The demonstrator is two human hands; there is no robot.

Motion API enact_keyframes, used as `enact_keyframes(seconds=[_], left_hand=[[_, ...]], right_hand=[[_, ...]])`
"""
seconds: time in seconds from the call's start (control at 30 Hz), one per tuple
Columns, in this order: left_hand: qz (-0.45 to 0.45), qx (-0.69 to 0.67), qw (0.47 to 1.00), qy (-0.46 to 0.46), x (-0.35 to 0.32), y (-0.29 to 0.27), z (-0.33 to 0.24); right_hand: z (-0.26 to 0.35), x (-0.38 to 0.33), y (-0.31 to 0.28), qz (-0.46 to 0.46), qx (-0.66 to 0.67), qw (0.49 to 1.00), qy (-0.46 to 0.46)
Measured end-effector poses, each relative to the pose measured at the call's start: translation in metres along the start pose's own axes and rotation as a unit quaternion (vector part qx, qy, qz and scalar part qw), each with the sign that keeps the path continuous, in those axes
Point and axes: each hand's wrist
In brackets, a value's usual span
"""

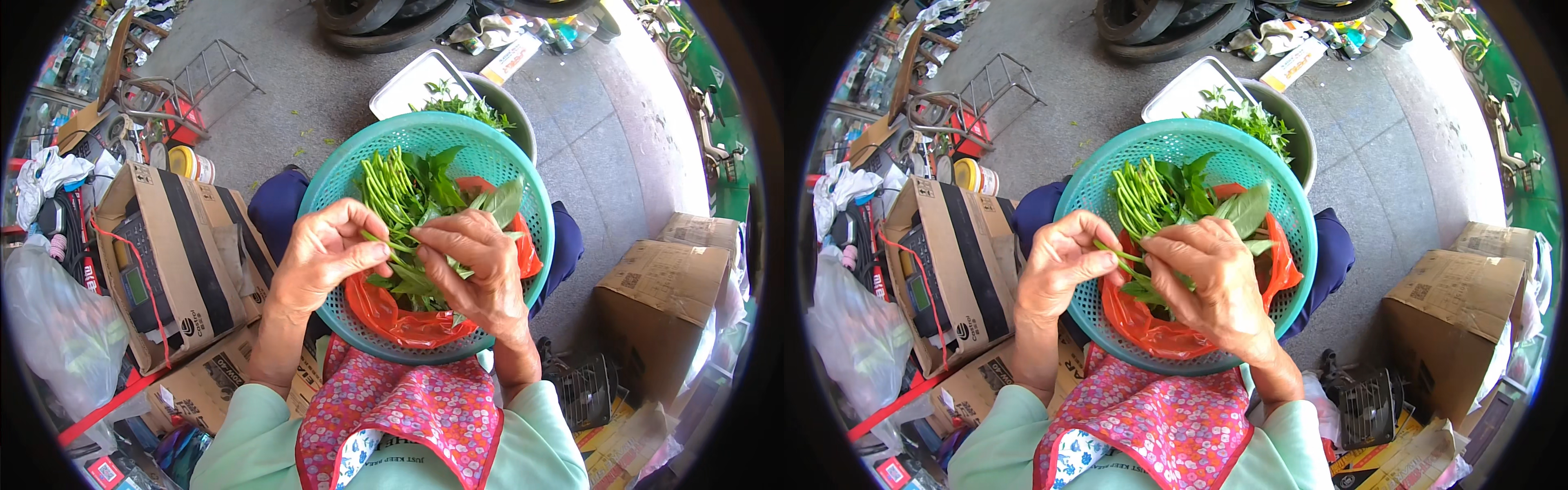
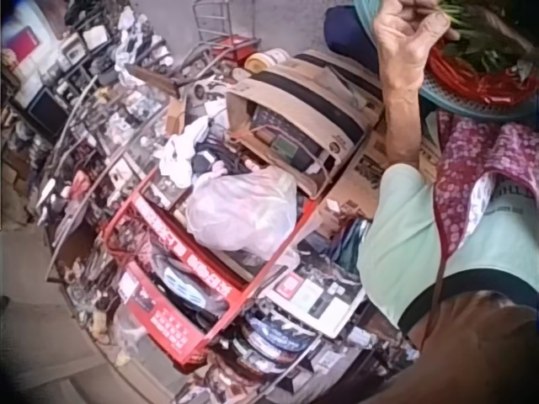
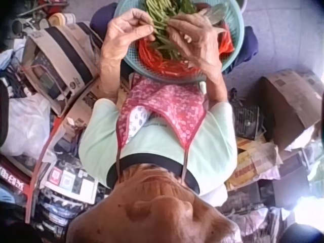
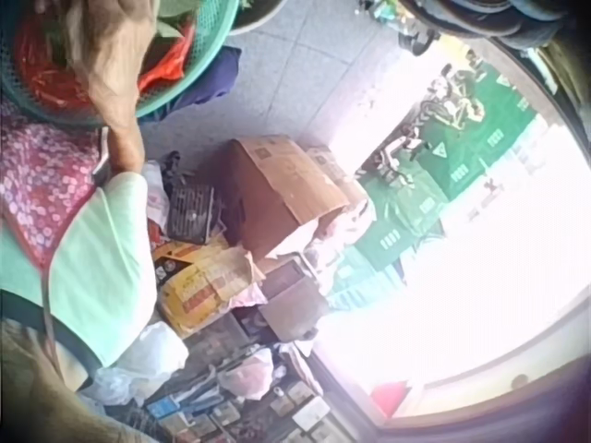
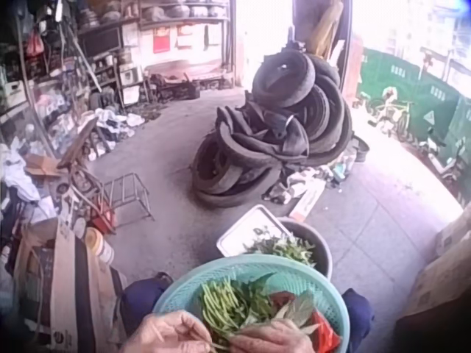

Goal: The person sits on the ground and sorts leafy green vegetables by hand, picking up stems, removing leaves, and placing them into a green basket lined with a red plastic bag. The person repeatedly handles individual stems and leaves throughout the clip.

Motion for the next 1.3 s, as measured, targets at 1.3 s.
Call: enact_keyframes(seconds=[1.3], left_hand=[[-0.177,-0.098,0.979,0.035,0.006,0.016,0.056]], right_hand=[[0.002,-0.033,-0.070,-0.371,0.339,0.858,0.109]])
Point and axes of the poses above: each hand's wrist, its own x-axis towards the middle knuckle, its own y-axis out of the palm, z = x × y, and after that the axes turned 7 degrees about z, right-handed
